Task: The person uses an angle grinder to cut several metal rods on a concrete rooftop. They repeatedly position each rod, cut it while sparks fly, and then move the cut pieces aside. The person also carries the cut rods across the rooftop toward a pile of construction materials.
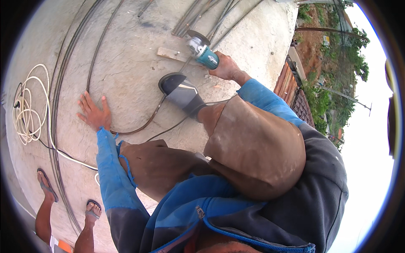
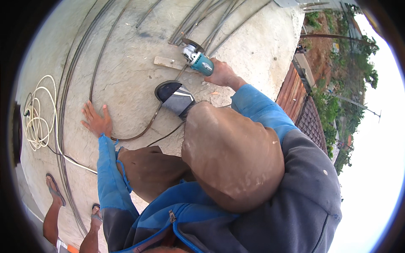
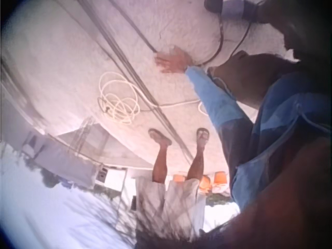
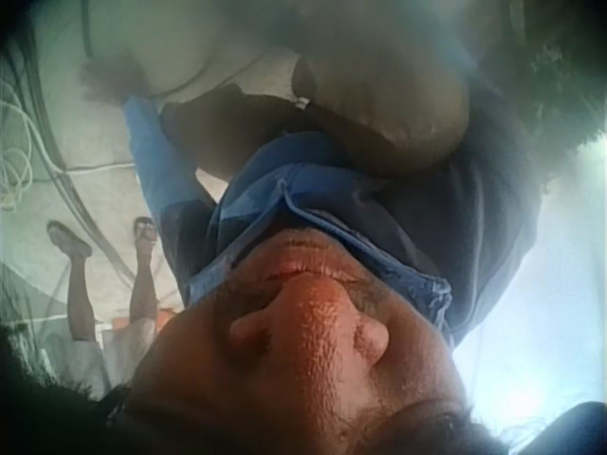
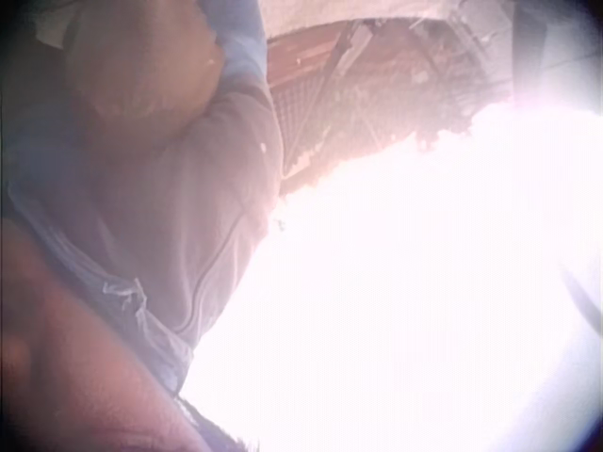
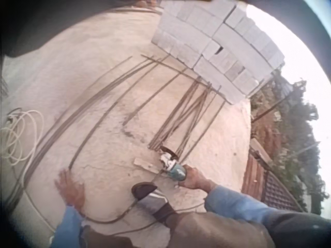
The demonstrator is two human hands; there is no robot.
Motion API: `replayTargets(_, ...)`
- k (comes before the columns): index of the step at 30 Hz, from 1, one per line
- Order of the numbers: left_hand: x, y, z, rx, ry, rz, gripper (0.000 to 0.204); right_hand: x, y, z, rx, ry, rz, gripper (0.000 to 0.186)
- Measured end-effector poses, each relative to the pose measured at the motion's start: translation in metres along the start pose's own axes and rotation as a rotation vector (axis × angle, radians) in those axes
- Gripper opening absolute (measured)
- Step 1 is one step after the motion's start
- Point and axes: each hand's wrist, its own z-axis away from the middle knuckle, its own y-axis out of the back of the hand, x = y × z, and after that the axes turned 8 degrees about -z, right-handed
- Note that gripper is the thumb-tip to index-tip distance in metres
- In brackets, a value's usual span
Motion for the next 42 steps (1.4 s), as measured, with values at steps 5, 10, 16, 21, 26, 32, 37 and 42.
replayTargets(5,-0.001,-0.002,0.001,0.013,0.011,0.012,0.087,-0.002,-0.001,-0.004,-0.009,0.004,0.023,0.076)
replayTargets(10,-0.001,-0.001,-0.001,-0.025,0.017,-0.013,0.087,-0.006,-0.002,-0.001,-0.005,-0.030,0.050,0.075)
replayTargets(16,-0.002,-0.002,0.000,-0.017,0.026,-0.003,0.088,-0.001,-0.008,-0.005,0.034,0.008,0.056,0.078)
replayTargets(21,0.000,0.001,0.001,-0.027,0.033,0.029,0.086,0.001,-0.007,-0.008,0.047,0.003,0.087,0.077)
replayTargets(26,0.000,0.002,0.001,-0.028,0.040,0.030,0.087,0.005,-0.010,-0.012,0.053,-0.002,0.072,0.078)
replayTargets(32,0.000,0.000,0.002,-0.014,0.029,0.017,0.087,0.010,-0.010,-0.015,0.041,0.008,0.062,0.078)
replayTargets(37,0.000,0.002,0.002,-0.004,0.029,0.032,0.086,0.011,-0.011,-0.016,0.037,-0.001,0.066,0.076)
replayTargets(42,0.001,0.003,0.002,-0.005,0.030,0.041,0.086,0.012,-0.009,-0.015,0.032,0.025,0.072,0.074)
